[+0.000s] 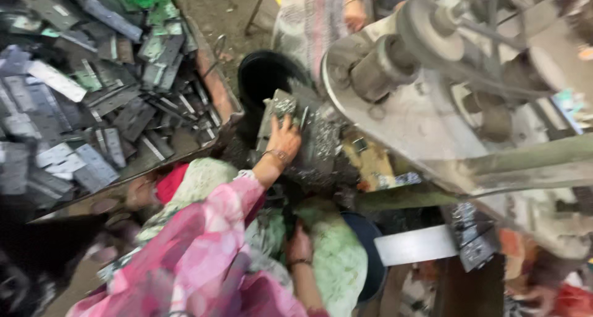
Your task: The person operates a manual press machine to shape metal brackets. They repeatedly pick a bracket from a pile, place it into the press, activate the press with a lever, and then remove the shaped bracket.
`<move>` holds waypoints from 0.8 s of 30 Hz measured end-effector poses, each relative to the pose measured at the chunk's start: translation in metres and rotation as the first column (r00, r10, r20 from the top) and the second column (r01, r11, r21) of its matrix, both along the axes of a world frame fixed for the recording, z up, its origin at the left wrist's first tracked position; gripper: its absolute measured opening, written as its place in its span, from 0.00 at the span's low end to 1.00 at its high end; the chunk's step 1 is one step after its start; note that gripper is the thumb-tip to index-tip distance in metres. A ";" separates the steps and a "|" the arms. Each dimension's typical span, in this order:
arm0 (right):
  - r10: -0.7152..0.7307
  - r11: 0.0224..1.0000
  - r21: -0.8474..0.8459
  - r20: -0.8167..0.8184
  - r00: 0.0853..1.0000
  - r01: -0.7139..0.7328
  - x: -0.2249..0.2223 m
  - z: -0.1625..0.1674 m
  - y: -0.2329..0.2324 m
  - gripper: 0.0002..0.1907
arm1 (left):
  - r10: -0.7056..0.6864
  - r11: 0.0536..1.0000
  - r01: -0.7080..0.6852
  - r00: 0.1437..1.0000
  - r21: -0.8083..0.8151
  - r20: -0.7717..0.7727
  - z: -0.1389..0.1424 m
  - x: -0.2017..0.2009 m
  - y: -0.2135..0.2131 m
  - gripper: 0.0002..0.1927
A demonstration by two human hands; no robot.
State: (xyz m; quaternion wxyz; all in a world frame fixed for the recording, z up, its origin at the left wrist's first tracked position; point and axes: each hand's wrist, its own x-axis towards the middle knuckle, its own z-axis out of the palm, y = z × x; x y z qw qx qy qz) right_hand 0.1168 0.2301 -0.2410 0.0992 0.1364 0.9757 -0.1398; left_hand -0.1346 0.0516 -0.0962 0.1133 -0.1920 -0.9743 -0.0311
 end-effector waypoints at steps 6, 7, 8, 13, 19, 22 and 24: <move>-0.028 0.999 0.020 0.027 0.999 0.027 -0.002 0.006 0.003 0.46 | -0.004 1.000 0.004 0.999 0.022 0.036 0.004 -0.003 0.005 0.18; -0.014 1.000 0.004 0.007 1.000 0.014 -0.004 0.016 0.003 0.45 | 0.001 1.000 -0.001 0.998 0.012 0.063 0.005 -0.004 0.005 0.18; 0.002 1.000 -0.011 -0.010 1.000 -0.002 -0.007 0.028 0.003 0.44 | 0.007 1.000 -0.008 0.996 0.002 0.094 0.006 -0.005 0.005 0.18; 0.063 0.995 0.069 0.123 0.990 -0.072 -0.027 0.080 0.015 0.44 | 0.026 0.996 -0.030 0.998 0.083 0.055 0.013 -0.016 0.004 0.17; 0.011 1.000 0.005 0.006 1.000 -0.011 -0.008 0.045 0.002 0.44 | 0.023 0.999 -0.027 0.994 0.038 0.104 0.020 -0.035 0.009 0.18; 0.007 1.000 0.006 -0.067 0.998 -0.007 -0.001 0.011 -0.004 0.44 | 0.003 1.000 -0.005 0.994 0.022 0.107 0.018 -0.039 0.011 0.18; -0.017 1.000 -0.011 -0.029 0.999 0.017 0.001 -0.003 -0.004 0.43 | -0.014 1.000 0.013 0.993 0.007 0.120 0.014 -0.038 0.010 0.18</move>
